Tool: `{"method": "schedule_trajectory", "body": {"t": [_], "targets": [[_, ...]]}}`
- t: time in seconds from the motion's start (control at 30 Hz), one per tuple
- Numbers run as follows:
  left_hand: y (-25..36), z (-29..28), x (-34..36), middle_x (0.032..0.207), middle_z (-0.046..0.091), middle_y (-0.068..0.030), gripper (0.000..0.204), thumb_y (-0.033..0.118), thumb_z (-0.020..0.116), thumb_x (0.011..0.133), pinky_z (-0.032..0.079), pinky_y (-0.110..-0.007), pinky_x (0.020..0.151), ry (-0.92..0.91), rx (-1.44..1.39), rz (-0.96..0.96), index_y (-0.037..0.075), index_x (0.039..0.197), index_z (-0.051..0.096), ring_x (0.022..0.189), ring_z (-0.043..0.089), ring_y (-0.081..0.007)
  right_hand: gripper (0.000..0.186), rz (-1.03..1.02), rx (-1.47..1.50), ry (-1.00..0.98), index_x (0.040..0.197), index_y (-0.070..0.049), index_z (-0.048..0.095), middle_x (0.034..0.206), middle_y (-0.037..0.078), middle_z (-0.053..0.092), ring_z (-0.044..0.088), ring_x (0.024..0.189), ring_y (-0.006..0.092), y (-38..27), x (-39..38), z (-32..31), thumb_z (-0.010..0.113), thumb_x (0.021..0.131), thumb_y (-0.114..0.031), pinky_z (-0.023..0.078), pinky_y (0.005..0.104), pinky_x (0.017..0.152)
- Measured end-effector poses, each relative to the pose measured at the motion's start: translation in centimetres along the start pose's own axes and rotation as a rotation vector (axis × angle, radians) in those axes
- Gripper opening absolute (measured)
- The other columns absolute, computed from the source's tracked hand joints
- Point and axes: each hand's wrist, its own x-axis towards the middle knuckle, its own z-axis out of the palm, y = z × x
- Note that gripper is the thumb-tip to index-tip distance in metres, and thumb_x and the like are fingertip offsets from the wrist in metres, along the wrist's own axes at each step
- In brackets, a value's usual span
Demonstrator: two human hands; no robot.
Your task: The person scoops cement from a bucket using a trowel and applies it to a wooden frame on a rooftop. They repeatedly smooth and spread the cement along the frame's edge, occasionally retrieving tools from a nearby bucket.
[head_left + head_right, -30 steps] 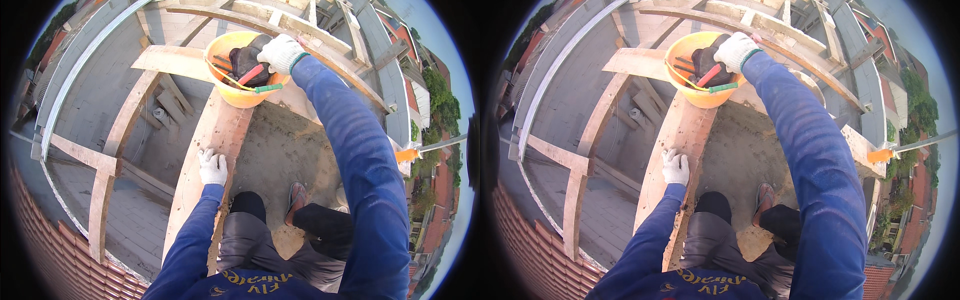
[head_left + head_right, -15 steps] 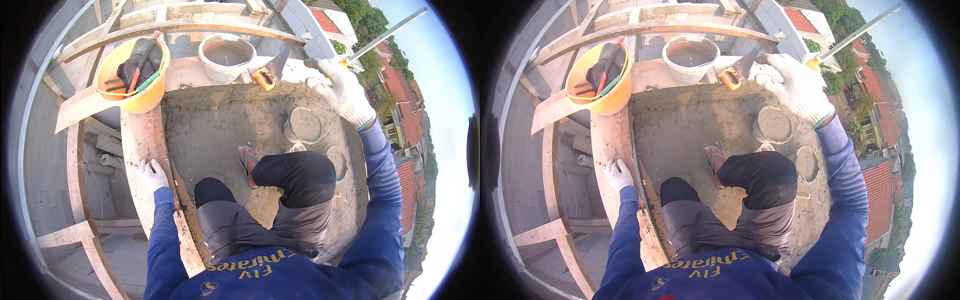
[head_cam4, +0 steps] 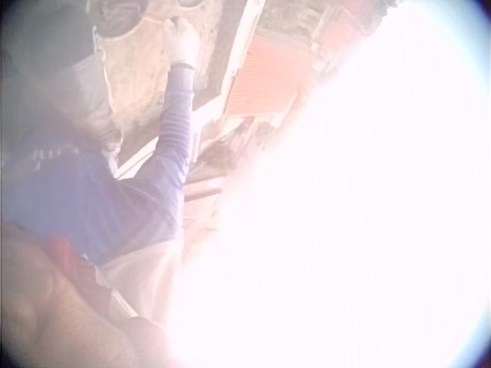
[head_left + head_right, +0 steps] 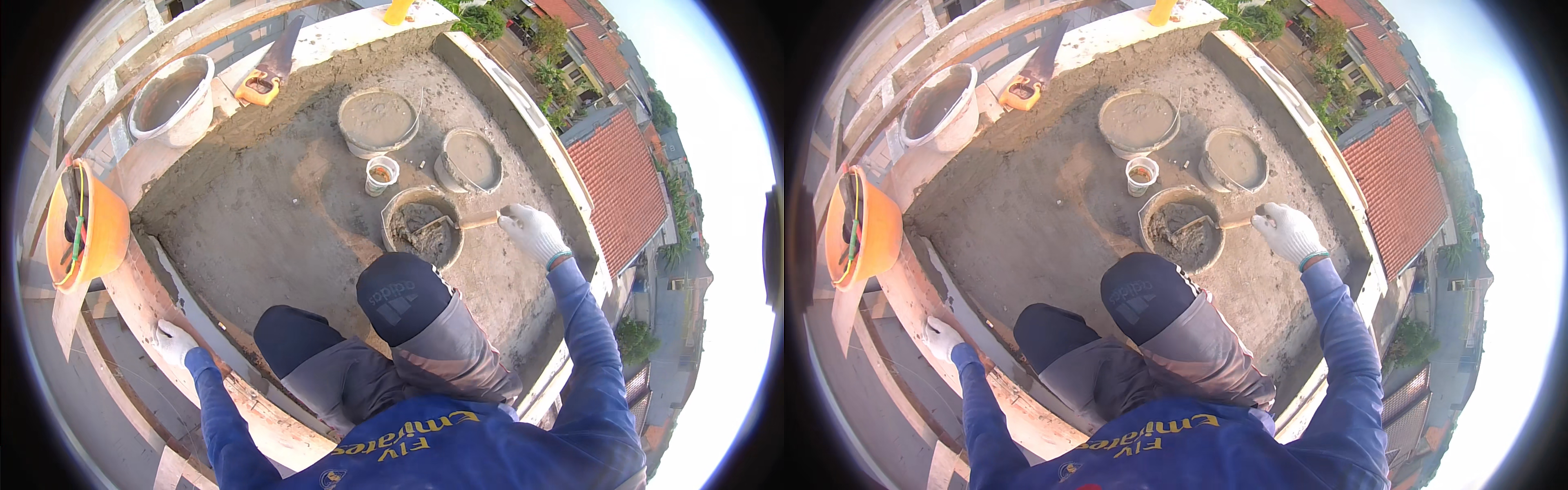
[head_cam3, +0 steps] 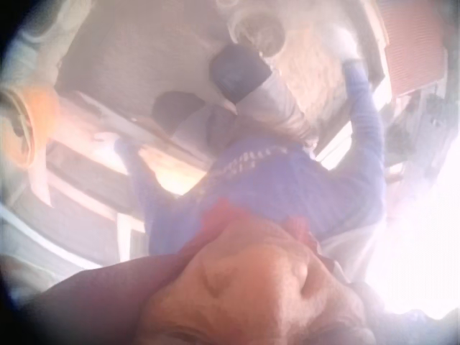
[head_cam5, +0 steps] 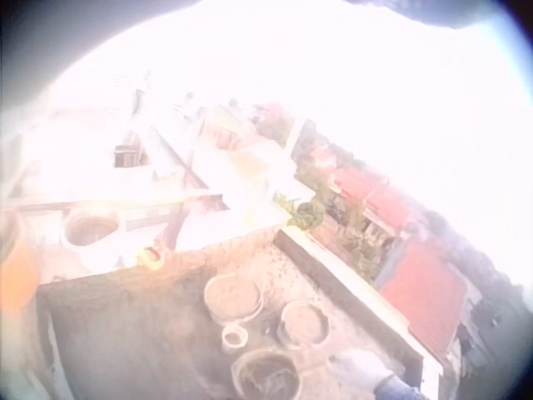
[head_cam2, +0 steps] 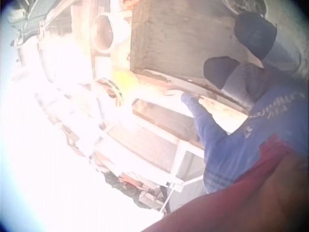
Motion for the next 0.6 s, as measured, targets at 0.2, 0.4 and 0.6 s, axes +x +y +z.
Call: {"method": "schedule_trajectory", "body": {"t": [0.2, 0.4, 0.6], "targets": [[-0.3, 0.1, -0.2, 0.133, 0.078, -0.0169, 0.055, 0.048, 0.051, 0.112, 0.056, -0.045, 0.107, -0.001, 0.010, -0.102, 0.005, 0.136, 0.077, 0.123, 0.073, -0.0363, 0.029, -0.427, -0.528, -0.005, 0.111, -0.017, 0.076, 0.093, 0.010, 0.073, 0.075, 0.098, 0.0331, 2.9, 8.8, 13.4, 0.080, 0.093, -0.040, 0.056, 0.0488, 0.081], [5.8, -3.4, -0.9, 0.144, 0.071, -0.0163, 0.031, 0.033, 0.064, 0.107, 0.030, -0.061, 0.129, 0.460, 0.241, 0.356, 0.012, 0.122, 0.080, 0.141, 0.060, -0.0385, 0.039, -0.618, -0.492, -0.141, 0.102, -0.012, 0.066, 0.085, 0.010, 0.071, 0.077, 0.083, 0.0344, 3.4, 10.5, 19.1, 0.087, 0.088, -0.041, 0.058, 0.0475, 0.077], [31.4, -3.0, -15.5, 0.139, 0.070, -0.0151, 0.040, 0.040, 0.072, 0.103, 0.054, -0.048, 0.110, -0.474, -0.302, 0.862, 0.006, 0.125, 0.074, 0.127, 0.066, -0.0374, 0.034, -0.637, -0.486, -0.153, 0.103, -0.009, 0.067, 0.089, 0.015, 0.072, 0.076, 0.082, 0.0377, 4.8, 10.9, 19.7, 0.085, 0.091, -0.036, 0.059, 0.0498, 0.074]]}}
